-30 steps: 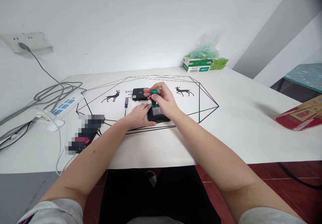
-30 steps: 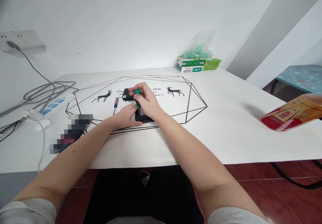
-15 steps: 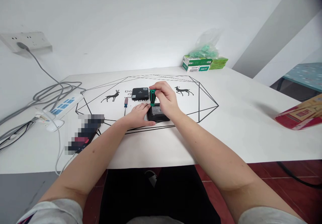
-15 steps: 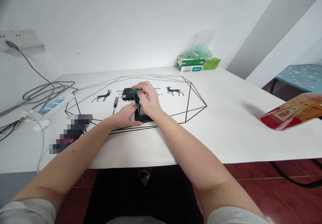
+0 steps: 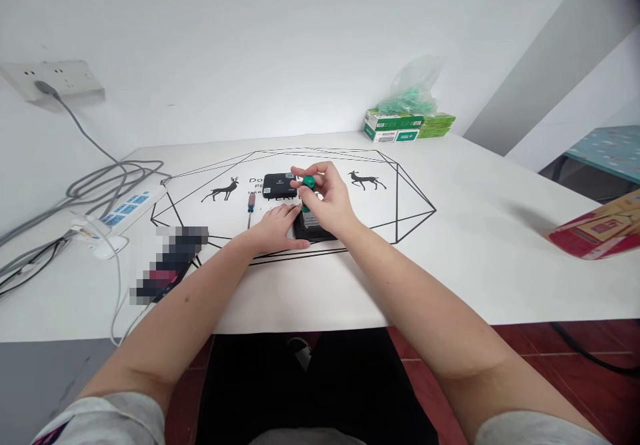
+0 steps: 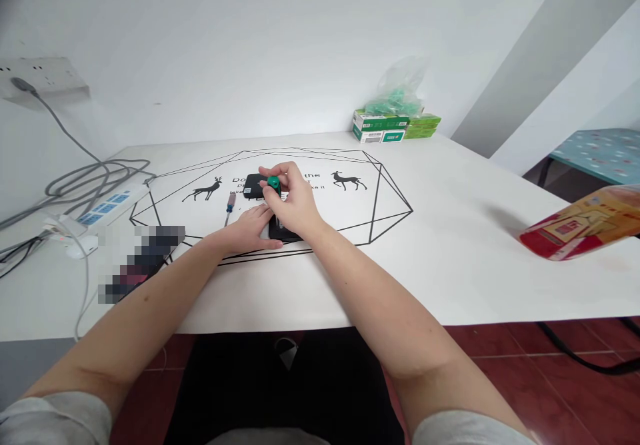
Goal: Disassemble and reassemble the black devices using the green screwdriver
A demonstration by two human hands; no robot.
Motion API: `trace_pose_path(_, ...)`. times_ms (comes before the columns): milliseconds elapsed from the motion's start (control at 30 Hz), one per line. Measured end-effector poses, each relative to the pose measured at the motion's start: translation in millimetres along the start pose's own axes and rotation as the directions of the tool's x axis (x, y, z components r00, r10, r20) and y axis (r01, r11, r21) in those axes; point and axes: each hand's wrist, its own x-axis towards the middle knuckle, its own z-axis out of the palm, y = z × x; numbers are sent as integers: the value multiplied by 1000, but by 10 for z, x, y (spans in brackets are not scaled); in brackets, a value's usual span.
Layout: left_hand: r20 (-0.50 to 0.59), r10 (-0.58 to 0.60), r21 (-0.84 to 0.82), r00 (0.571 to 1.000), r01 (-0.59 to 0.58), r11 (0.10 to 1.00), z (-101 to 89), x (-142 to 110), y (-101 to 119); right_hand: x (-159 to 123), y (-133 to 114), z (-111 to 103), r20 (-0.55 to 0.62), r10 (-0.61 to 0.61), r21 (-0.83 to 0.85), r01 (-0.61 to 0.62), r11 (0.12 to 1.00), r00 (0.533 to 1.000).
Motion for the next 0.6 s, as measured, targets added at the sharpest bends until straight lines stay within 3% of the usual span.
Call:
trace_pose_path(167, 83, -48, 34, 995, 45, 998, -57, -4, 57, 34, 92, -79, 66, -220, -187, 228, 955, 973)
trace_pose_path(300, 84, -56, 56, 995, 51, 997, -79, -3, 76, 59, 137, -92, 31, -368, -331, 356, 874, 929)
trace_pose_path(433, 84, -49, 53, 995, 45, 998, -71, -7, 71, 53, 137, -79, 30, -418, -360, 400, 843, 908)
trace_pose_path(600, 54, -45, 51, 998, 43, 998, -24, -2, 28, 48, 96, -78, 34, -398, -360, 382, 851, 917)
